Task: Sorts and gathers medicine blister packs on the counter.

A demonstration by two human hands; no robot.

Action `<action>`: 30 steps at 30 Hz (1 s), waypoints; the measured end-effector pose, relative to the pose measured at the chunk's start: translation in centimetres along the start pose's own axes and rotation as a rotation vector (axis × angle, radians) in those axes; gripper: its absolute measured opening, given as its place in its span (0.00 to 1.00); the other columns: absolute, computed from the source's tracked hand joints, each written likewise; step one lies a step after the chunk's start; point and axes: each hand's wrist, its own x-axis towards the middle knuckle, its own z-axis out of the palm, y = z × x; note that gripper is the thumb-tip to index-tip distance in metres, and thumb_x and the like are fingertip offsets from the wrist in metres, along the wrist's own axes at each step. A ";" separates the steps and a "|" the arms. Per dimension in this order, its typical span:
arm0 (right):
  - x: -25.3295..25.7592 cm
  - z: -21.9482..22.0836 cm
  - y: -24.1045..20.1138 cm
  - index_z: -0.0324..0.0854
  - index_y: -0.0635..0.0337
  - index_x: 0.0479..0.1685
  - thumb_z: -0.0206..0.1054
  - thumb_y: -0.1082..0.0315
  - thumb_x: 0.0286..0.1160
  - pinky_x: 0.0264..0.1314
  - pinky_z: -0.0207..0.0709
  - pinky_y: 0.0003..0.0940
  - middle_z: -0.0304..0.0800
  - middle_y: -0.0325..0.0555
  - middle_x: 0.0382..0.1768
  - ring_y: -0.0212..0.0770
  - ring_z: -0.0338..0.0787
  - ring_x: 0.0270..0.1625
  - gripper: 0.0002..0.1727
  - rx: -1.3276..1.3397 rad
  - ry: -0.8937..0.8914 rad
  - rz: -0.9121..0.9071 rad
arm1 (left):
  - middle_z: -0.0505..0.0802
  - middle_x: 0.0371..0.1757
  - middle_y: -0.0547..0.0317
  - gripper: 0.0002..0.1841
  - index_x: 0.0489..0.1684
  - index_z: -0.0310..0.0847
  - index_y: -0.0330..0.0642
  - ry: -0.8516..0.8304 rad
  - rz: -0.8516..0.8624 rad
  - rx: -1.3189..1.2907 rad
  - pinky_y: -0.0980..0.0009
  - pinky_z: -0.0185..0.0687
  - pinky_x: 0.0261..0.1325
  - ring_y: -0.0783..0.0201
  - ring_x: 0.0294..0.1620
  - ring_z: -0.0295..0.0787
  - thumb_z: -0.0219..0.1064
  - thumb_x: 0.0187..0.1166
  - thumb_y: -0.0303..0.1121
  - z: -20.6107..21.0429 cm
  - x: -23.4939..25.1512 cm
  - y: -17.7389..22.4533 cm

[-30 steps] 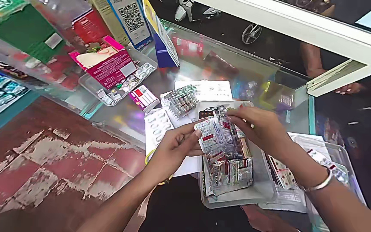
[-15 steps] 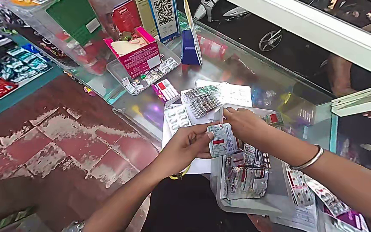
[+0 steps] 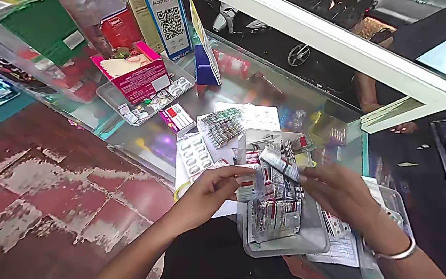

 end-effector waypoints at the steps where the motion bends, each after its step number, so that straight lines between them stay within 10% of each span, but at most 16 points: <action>1: -0.3 0.1 -1.0 0.78 0.54 0.53 0.57 0.69 0.89 0.51 0.79 0.26 0.89 0.45 0.49 0.38 0.87 0.46 0.06 -0.026 -0.006 -0.046 | 0.94 0.61 0.64 0.16 0.70 0.83 0.40 -0.030 0.000 0.017 0.72 0.93 0.55 0.72 0.52 0.94 0.56 0.90 0.31 0.3 0.2 0.1; 15: -1.2 1.8 -2.3 0.82 0.66 0.48 0.59 0.76 0.85 0.54 0.83 0.31 0.93 0.52 0.47 0.42 0.92 0.44 0.06 -0.085 0.026 -0.315 | 0.96 0.47 0.68 0.12 0.60 0.84 0.37 -0.007 0.077 -0.040 0.77 0.89 0.52 0.77 0.45 0.93 0.66 0.84 0.31 2.1 0.9 0.1; 18: -1.1 1.8 -0.8 0.81 0.49 0.57 0.61 0.59 0.89 0.66 0.76 0.34 0.90 0.43 0.54 0.39 0.89 0.56 0.10 -0.047 0.021 -0.025 | 0.95 0.47 0.69 0.11 0.60 0.84 0.39 0.083 0.067 -0.018 0.77 0.90 0.50 0.76 0.43 0.92 0.64 0.85 0.30 1.9 0.6 0.0; 23: -1.1 -0.3 5.9 0.85 0.58 0.70 0.71 0.41 0.71 0.71 0.74 0.63 0.81 0.56 0.75 0.61 0.80 0.76 0.35 -0.020 -0.241 0.505 | 0.96 0.49 0.66 0.11 0.59 0.85 0.45 0.194 0.085 -0.101 0.73 0.91 0.53 0.72 0.46 0.94 0.66 0.84 0.35 0.6 -0.5 -1.2; 30: -1.9 -1.5 4.5 0.92 0.66 0.49 0.68 0.72 0.75 0.49 0.90 0.40 0.94 0.55 0.53 0.45 0.96 0.46 0.10 -0.016 -0.091 0.617 | 0.96 0.49 0.65 0.12 0.60 0.78 0.49 0.248 0.011 -0.266 0.66 0.94 0.54 0.67 0.48 0.96 0.67 0.83 0.37 0.6 -1.3 -1.8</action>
